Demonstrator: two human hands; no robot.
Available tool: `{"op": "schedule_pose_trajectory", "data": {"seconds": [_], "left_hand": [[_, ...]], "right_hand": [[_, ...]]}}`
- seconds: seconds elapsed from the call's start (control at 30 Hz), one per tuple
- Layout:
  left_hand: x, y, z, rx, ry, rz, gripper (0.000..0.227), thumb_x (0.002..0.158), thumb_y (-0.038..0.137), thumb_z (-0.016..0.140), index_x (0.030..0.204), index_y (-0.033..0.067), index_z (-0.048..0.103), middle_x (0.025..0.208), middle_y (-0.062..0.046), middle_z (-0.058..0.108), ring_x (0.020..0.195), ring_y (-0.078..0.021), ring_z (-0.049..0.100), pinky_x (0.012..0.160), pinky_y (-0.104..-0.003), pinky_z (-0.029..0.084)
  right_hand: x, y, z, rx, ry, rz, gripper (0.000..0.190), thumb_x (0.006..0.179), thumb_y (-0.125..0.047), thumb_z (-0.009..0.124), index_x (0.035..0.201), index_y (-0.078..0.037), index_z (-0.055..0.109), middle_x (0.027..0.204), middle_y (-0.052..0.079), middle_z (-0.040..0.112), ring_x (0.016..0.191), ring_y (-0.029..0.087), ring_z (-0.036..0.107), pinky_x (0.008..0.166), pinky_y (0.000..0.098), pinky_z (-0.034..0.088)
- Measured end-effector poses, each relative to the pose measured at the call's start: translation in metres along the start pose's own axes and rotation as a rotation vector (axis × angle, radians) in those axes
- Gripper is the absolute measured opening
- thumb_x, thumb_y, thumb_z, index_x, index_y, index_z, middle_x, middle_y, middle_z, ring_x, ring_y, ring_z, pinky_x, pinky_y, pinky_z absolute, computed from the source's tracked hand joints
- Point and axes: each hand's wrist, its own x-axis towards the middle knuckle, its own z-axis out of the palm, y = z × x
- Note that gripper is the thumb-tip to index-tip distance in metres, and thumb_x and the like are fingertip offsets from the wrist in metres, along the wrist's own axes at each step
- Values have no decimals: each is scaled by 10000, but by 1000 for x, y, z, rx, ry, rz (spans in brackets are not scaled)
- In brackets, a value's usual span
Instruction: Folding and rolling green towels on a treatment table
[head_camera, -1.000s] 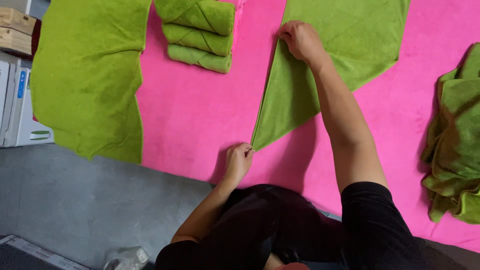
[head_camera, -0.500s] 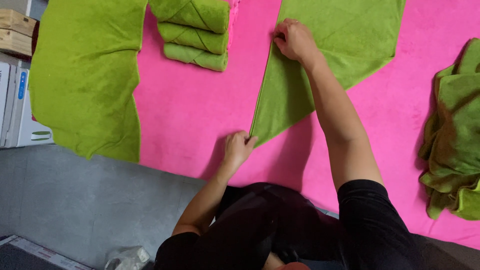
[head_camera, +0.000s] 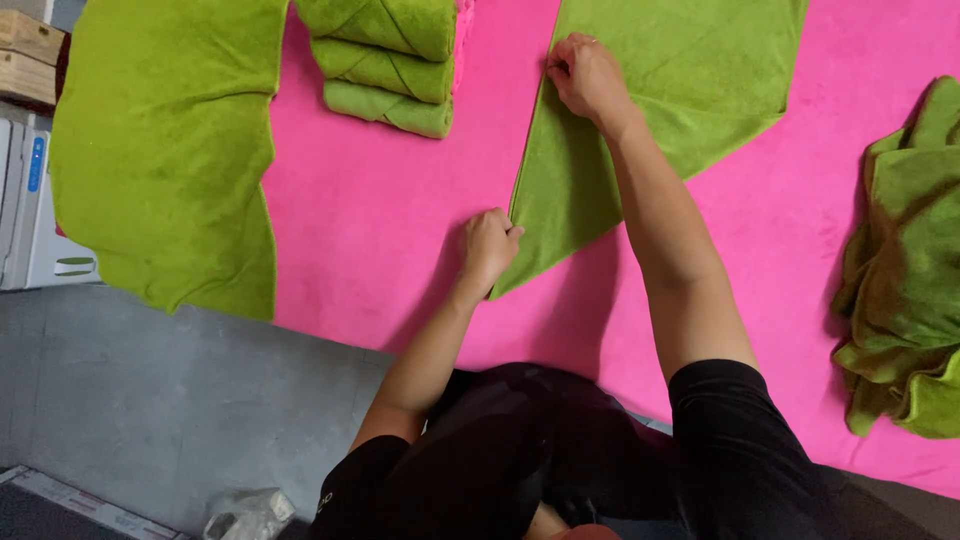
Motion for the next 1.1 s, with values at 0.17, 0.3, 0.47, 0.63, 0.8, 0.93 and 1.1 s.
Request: {"op": "schedule_pose_trajectory", "data": {"seconds": [0.17, 0.3, 0.47, 0.63, 0.8, 0.93, 1.1], "left_hand": [[4, 1, -9, -111, -11, -70, 469, 928, 336, 798, 586, 165, 527, 544, -29, 620, 512, -219, 592, 589, -461, 477], [10, 1, -9, -83, 8, -107, 405, 907, 394, 817, 646, 148, 628, 657, -85, 736, 594, -300, 689, 617, -501, 489], [16, 1, -4, -51, -11, -119, 368, 888, 406, 805, 668, 146, 667, 703, -116, 749, 669, -358, 717, 635, -524, 495], [15, 0, -1, -46, 9, -105, 307, 881, 374, 799, 708, 150, 682, 756, -118, 767, 751, -407, 732, 678, -552, 514], [15, -4, -8, -141, -21, -91, 384, 943, 286, 772, 632, 149, 592, 609, -47, 695, 587, -270, 678, 643, -478, 505], [8, -7, -3, -47, -32, -75, 454, 974, 367, 775, 639, 149, 561, 589, -61, 664, 534, -260, 612, 593, -475, 466], [-30, -11, -11, -37, -132, -90, 366, 981, 363, 778, 717, 140, 654, 606, -6, 680, 527, -150, 616, 597, -376, 561]], "right_hand": [[0, 0, -2, 34, 0, 17, 81, 880, -74, 582, 877, -101, 658, 899, 136, 686, 842, 399, 638, 658, 509, 470], [0, -2, -7, 81, -29, 56, 99, 927, -68, 561, 913, -82, 659, 920, 146, 679, 856, 394, 630, 687, 511, 462], [-3, -4, -10, 144, 12, 66, 58, 954, -77, 608, 934, -90, 661, 869, 117, 687, 783, 347, 627, 650, 477, 453], [-5, 1, -7, 168, 30, 88, 81, 939, -86, 604, 951, -111, 681, 822, 92, 699, 713, 319, 625, 625, 464, 449], [-2, 0, -6, 98, 4, 120, 91, 923, -96, 613, 953, -128, 693, 881, 98, 736, 789, 374, 669, 630, 504, 464], [0, 1, 4, -10, 10, 85, 116, 939, -131, 606, 959, -118, 720, 971, 134, 730, 882, 407, 667, 644, 546, 491], [-3, -1, 5, -43, 85, -12, 90, 928, -84, 609, 890, -79, 691, 853, 150, 675, 801, 421, 649, 607, 531, 476]]}}
